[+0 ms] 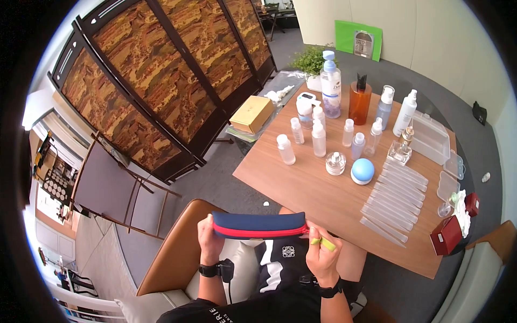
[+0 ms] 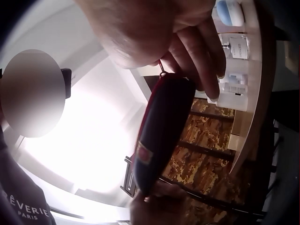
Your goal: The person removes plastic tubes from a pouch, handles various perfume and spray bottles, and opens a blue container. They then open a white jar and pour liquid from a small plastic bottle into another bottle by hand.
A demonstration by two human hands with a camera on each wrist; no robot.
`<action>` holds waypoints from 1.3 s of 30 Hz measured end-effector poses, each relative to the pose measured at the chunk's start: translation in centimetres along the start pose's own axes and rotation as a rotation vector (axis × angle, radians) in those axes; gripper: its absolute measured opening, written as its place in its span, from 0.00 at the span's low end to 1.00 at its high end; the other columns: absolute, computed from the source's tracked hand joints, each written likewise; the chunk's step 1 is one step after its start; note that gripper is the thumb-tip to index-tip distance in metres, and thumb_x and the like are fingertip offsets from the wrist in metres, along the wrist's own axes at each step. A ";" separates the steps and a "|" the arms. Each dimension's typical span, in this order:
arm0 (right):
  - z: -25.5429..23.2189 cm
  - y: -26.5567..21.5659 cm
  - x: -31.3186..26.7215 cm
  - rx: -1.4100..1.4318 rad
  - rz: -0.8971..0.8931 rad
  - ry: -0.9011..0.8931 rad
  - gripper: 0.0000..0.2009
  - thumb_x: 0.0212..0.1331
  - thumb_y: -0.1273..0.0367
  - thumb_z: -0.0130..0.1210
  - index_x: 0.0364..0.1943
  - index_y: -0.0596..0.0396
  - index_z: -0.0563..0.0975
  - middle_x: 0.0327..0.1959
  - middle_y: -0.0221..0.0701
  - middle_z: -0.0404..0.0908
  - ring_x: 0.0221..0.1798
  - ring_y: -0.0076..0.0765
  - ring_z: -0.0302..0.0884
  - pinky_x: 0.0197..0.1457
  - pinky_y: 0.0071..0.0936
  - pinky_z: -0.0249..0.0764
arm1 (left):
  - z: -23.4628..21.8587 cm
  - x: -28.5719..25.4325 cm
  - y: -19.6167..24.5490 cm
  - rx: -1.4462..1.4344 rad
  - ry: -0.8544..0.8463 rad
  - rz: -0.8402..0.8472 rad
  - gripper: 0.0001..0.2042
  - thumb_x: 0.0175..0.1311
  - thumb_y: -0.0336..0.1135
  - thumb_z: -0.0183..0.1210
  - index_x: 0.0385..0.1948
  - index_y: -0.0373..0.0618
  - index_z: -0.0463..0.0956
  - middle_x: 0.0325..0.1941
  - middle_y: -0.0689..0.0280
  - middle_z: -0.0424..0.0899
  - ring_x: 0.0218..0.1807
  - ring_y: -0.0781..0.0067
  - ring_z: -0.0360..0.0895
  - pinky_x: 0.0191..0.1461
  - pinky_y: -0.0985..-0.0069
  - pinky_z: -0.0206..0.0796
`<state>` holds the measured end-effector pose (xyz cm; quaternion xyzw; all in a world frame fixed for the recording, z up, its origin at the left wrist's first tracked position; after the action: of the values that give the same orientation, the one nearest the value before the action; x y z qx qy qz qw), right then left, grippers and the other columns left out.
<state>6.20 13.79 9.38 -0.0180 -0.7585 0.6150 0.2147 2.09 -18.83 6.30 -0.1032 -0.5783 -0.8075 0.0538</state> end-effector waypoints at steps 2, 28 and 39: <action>0.4 1.1 0.1 0.004 -0.047 0.028 0.10 0.75 0.73 0.57 0.44 0.67 0.87 0.36 0.43 0.92 0.36 0.38 0.91 0.41 0.30 0.84 | 0.3 -0.1 -1.5 -0.040 0.103 -0.124 0.23 0.81 0.50 0.54 0.47 0.33 0.82 0.41 0.60 0.88 0.45 0.71 0.84 0.55 0.72 0.75; -2.9 3.7 2.9 -0.260 -0.285 -0.032 0.02 0.60 0.77 0.66 0.35 0.59 0.87 0.23 0.35 0.83 0.21 0.37 0.80 0.27 0.33 0.75 | -0.8 7.8 -4.7 -0.391 0.338 -0.085 0.19 0.75 0.39 0.63 0.63 0.45 0.75 0.54 0.64 0.86 0.50 0.68 0.84 0.51 0.70 0.75; -3.0 3.5 2.4 -0.298 -0.378 -0.061 0.02 0.59 0.75 0.66 0.31 0.57 0.85 0.26 0.36 0.84 0.29 0.47 0.83 0.34 0.39 0.79 | 1.7 24.1 -9.6 -0.061 0.390 -0.143 0.28 0.76 0.46 0.65 0.69 0.40 0.69 0.64 0.59 0.81 0.61 0.70 0.78 0.60 0.65 0.70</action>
<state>4.23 18.09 7.29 0.1114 -0.8368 0.4454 0.2982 -23.12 -13.34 3.46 0.0950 -0.5382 -0.8309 0.1040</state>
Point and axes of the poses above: each hand's wrist, its own x-axis towards the middle knuckle, its own z-axis out of the palm, y = z × x, the point moved 6 cm from there along x, towards the middle knuckle
